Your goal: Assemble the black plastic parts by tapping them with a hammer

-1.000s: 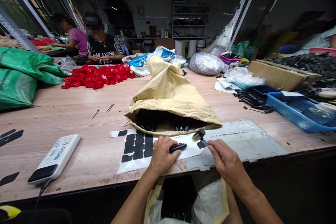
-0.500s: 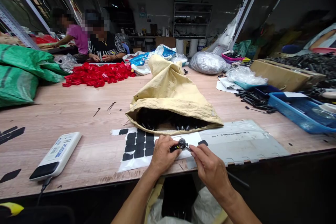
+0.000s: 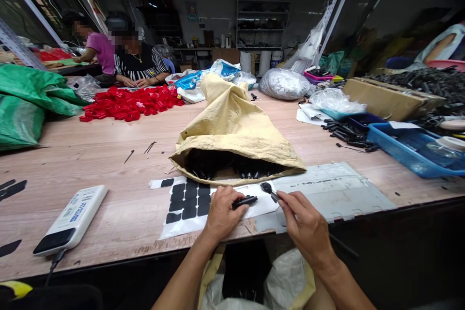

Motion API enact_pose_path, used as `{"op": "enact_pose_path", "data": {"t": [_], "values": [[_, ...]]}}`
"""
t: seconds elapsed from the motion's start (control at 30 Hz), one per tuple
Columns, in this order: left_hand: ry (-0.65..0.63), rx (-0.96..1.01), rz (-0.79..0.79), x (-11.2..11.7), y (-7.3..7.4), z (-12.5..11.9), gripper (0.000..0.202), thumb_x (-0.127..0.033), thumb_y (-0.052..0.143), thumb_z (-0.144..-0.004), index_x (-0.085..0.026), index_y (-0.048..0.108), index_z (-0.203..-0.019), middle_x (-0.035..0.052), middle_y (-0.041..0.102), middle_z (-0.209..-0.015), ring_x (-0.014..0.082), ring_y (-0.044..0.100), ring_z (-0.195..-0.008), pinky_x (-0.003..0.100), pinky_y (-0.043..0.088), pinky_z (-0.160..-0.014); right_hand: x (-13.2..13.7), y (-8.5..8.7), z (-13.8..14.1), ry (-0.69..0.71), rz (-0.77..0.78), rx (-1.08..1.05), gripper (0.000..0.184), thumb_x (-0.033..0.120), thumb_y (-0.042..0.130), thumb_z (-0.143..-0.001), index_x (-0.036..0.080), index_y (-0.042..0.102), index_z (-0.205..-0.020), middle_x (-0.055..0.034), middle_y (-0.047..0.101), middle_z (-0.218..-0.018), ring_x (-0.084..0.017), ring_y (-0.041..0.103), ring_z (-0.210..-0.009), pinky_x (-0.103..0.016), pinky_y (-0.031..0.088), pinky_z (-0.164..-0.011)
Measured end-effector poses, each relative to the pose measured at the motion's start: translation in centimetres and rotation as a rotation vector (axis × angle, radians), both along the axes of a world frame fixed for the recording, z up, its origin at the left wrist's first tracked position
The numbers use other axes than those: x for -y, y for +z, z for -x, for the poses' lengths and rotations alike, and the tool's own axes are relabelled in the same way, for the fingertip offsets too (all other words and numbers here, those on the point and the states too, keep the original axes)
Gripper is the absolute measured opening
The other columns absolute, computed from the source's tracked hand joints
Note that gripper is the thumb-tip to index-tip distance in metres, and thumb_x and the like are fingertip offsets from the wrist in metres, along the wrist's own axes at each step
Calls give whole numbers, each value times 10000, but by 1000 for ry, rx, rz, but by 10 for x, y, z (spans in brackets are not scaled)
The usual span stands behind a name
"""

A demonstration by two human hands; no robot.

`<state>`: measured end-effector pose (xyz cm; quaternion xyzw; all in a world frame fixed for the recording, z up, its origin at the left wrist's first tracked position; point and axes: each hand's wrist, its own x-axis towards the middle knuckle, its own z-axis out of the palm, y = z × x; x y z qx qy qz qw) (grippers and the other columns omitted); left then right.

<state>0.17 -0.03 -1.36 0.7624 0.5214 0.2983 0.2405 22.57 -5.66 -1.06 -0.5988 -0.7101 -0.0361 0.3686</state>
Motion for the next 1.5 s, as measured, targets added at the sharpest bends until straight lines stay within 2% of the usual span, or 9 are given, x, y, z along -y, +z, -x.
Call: {"op": "enact_pose_path", "data": {"t": [0.13,0.37,0.8,0.9,1.07,1.2,1.33,1.43,1.5], "values": [[-35,-3,47,-2,-1,3,159,-322,666,-889,-274,756,-1011,21,685,-938,239,542,-966,380,365,-844,-12,-6,-41,-67,-10,121,232,264,526,-997,251,682,-1169,-22,687,-974,-171,645,-865,-281,458,-767],[-47,-26,72,-1,-1,4,284,-361,472,-1011,-266,733,-953,15,649,-920,220,516,-966,385,331,-870,-36,-29,-100,-31,-65,306,174,254,581,-959,265,723,-1060,-26,690,-911,-229,582,-912,-348,422,-806],[-78,-86,11,2,3,4,368,-364,406,-1038,-208,655,-815,23,602,-842,212,493,-882,396,336,-832,-42,-34,-95,-95,-38,190,167,276,582,-938,246,695,-1057,-25,670,-914,-214,577,-888,-342,446,-814],[-169,-75,-17,20,10,1,300,-347,457,-1019,-220,673,-855,35,617,-905,223,503,-934,411,353,-872,-42,-33,-94,-107,-24,190,173,275,582,-940,250,691,-1072,-24,671,-926,-216,575,-898,-343,444,-820],[-375,-131,-52,67,9,0,105,-296,585,-941,-235,669,-960,72,574,-1232,281,462,-1142,462,369,-987,-42,-33,-92,-124,-21,194,171,268,588,-935,256,693,-1069,-21,666,-918,-217,566,-893,-342,438,-817],[-450,-227,-104,81,9,1,150,-326,676,-879,-237,673,-999,94,526,-1350,321,444,-1183,497,390,-999,-41,-33,-91,-141,-21,196,169,270,584,-935,255,693,-1064,-19,662,-908,-217,560,-885,-339,430,-809],[-340,-227,-176,47,21,0,176,-285,552,-966,-257,670,-1094,77,615,-1187,275,484,-1130,452,406,-979,-41,-34,-90,-150,-20,204,174,268,583,-932,254,693,-1065,-22,662,-913,-220,555,-885,-341,422,-809],[-157,-300,-345,-7,29,-1,244,-213,485,-984,-254,706,-1079,83,636,-1093,269,511,-1056,451,405,-926,-42,-35,-90,-154,-20,201,174,268,586,-926,254,696,-1060,-25,664,-915,-221,553,-886,-340,416,-804],[-98,-427,-356,-42,33,-3,315,-149,494,-957,-288,714,-1133,83,619,-1076,265,514,-1026,434,412,-891,-43,-36,-91,-151,-22,195,171,271,587,-924,254,698,-1053,-27,665,-913,-220,552,-884,-337,412,-800]]}}
